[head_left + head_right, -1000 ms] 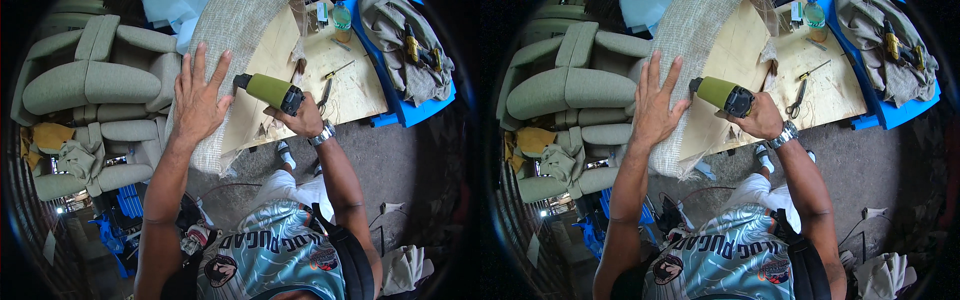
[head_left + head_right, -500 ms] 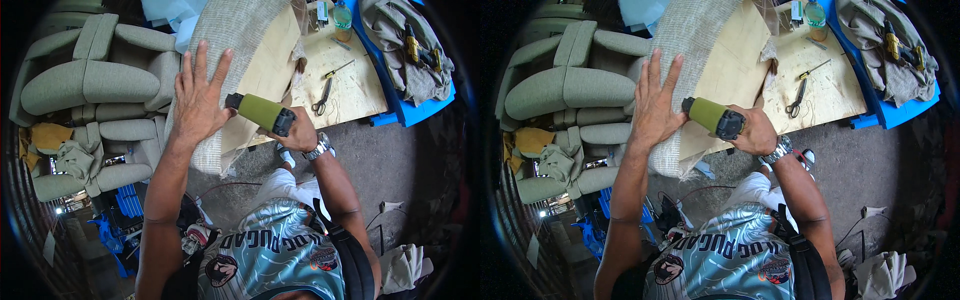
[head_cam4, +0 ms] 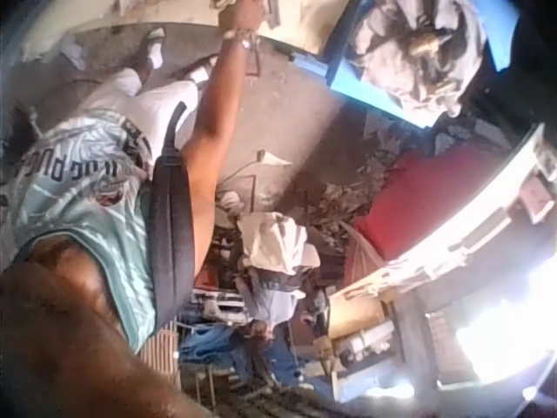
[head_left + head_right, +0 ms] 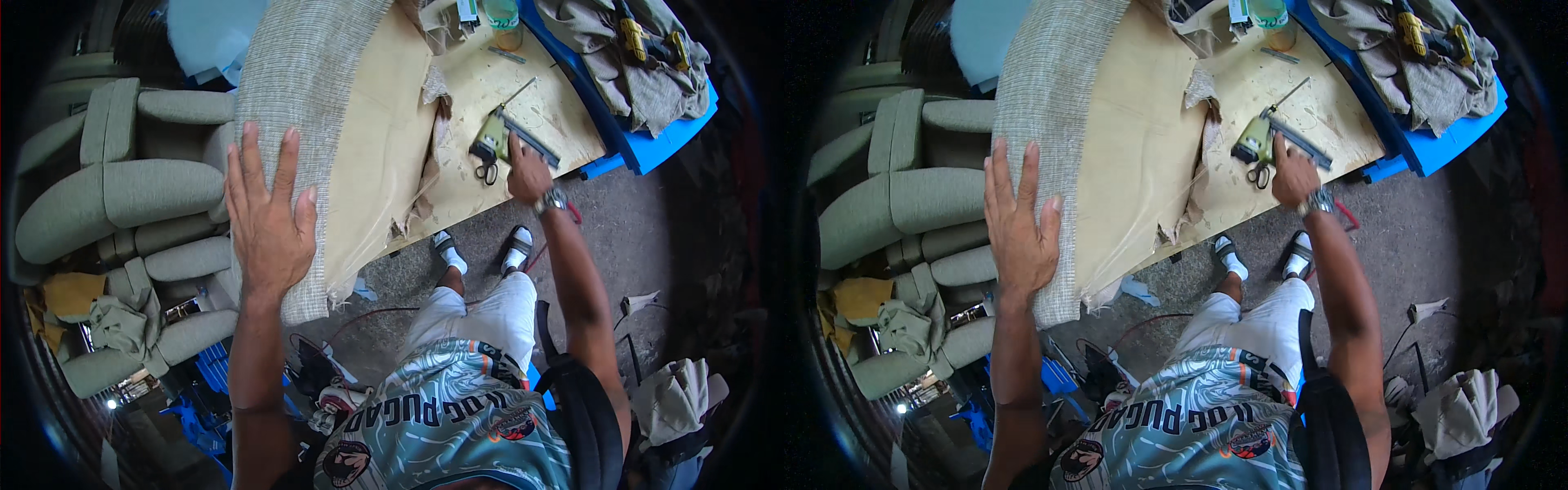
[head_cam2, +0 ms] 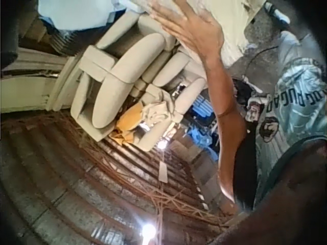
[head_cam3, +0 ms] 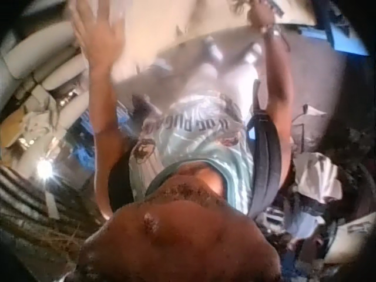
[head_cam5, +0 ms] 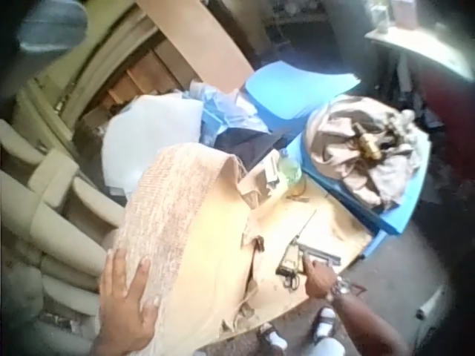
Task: Attaching and securing upholstery fabric to furniture parts using a pneumatic stapler and scissors.
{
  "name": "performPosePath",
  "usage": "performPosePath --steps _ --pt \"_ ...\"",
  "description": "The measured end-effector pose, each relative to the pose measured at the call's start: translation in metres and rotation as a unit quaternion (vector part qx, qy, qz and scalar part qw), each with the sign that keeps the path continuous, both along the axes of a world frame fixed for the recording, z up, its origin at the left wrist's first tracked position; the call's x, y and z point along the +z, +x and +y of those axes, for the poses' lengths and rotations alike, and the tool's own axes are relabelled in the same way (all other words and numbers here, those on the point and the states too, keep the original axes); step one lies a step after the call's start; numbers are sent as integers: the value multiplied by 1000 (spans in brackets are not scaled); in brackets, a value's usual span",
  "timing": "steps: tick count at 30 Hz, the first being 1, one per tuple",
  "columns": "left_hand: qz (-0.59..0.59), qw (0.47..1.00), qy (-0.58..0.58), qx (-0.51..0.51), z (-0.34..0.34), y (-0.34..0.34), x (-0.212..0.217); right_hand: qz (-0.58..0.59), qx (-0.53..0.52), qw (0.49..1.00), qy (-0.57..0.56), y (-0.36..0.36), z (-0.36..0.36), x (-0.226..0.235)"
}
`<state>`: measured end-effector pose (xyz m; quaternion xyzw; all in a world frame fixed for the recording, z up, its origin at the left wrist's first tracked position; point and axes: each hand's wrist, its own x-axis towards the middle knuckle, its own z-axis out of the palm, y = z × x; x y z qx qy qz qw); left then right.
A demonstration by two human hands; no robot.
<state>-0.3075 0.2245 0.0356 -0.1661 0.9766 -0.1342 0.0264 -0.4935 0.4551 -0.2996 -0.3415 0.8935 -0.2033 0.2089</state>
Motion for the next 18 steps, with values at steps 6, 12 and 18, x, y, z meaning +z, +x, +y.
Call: performPosePath --steps 6,12,18 --pt "22 1000 14 -9 -10 -5 -7 14 43 998 -36 -46 22 -42" --pt "18 999 34 -11 -19 -11 -10 -480 -61 844 -234 25 101 -5" --pt "35 998 37 -23 -12 -10 -11 -609 -242 687 -314 45 152 0"
